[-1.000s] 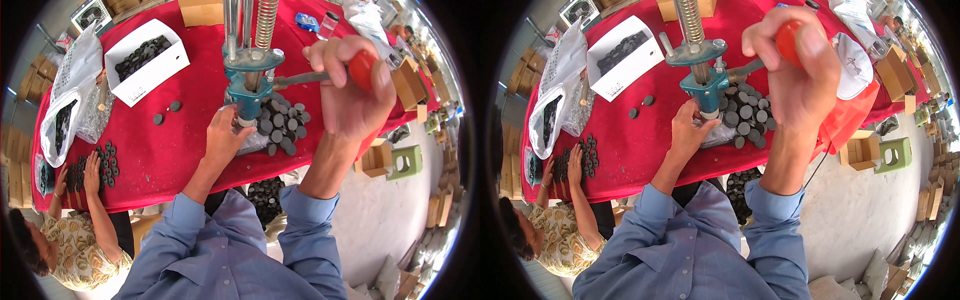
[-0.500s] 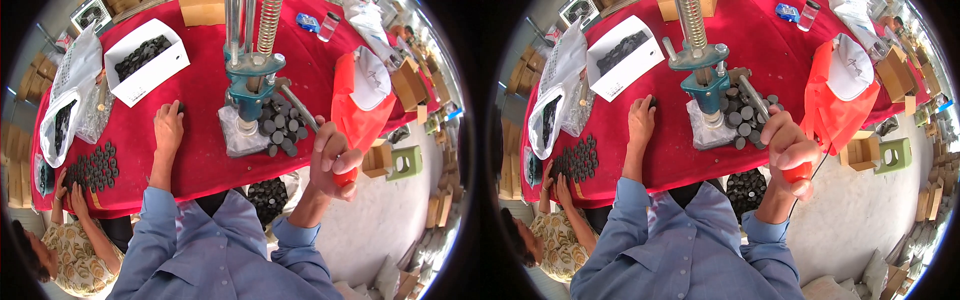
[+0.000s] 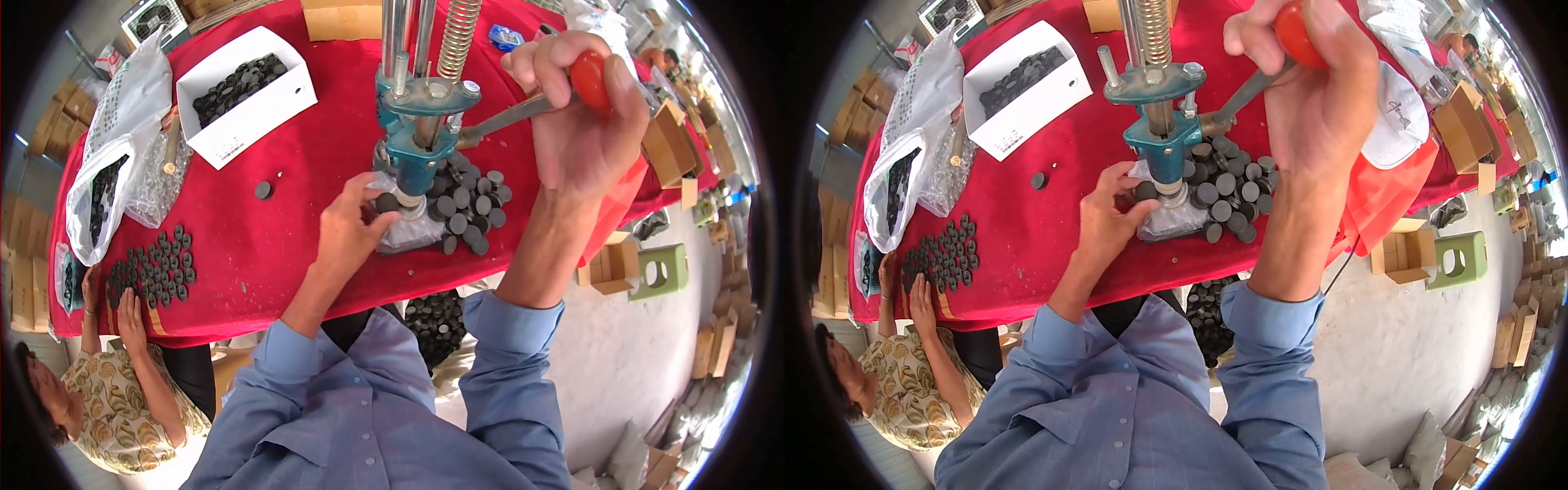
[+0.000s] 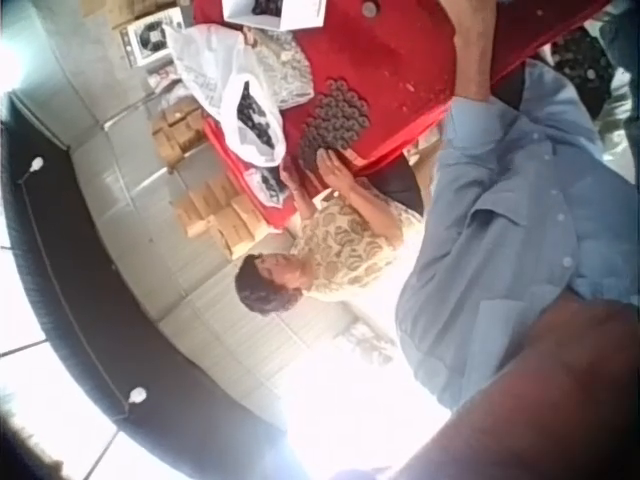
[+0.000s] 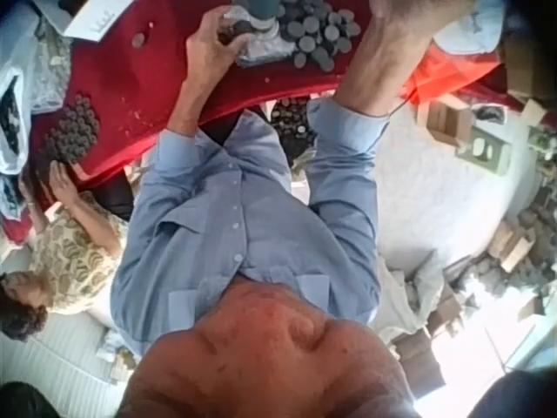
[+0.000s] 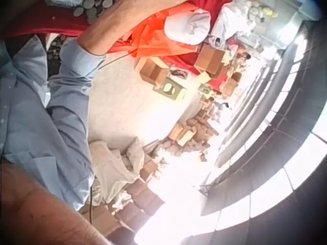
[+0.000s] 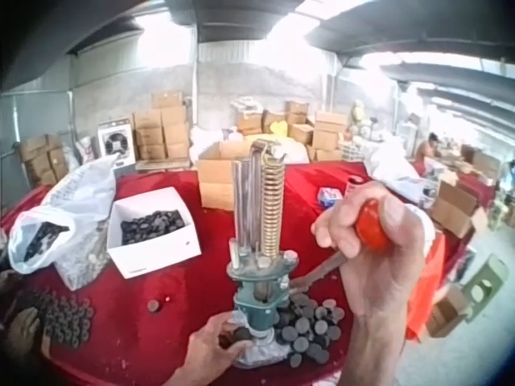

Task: The person inserts circular discs one at a time into a manual press machine, pulls the lever to press them, and gathers the finished discs by hand.

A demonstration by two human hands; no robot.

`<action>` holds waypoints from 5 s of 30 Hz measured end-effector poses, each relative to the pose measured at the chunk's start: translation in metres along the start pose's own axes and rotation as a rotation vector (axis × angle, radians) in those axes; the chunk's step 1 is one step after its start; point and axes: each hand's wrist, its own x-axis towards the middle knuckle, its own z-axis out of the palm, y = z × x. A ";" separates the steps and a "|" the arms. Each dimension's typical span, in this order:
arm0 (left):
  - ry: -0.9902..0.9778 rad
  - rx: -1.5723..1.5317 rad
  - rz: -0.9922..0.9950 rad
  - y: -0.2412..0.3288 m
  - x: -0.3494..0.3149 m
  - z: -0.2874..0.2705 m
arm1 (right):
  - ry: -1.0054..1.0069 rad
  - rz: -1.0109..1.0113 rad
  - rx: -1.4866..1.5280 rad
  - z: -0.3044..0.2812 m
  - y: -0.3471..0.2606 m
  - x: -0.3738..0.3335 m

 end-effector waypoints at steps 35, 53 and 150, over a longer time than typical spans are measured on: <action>0.057 0.031 -0.009 -0.006 -0.005 -0.019 | 0.138 -0.112 -0.075 0.018 -0.010 -0.071; -0.019 0.078 0.087 0.005 0.011 0.032 | 0.045 -0.102 0.083 0.008 0.001 -0.033; -0.168 0.218 0.319 0.036 -0.067 0.081 | 0.081 0.782 -0.851 -0.044 0.080 -0.191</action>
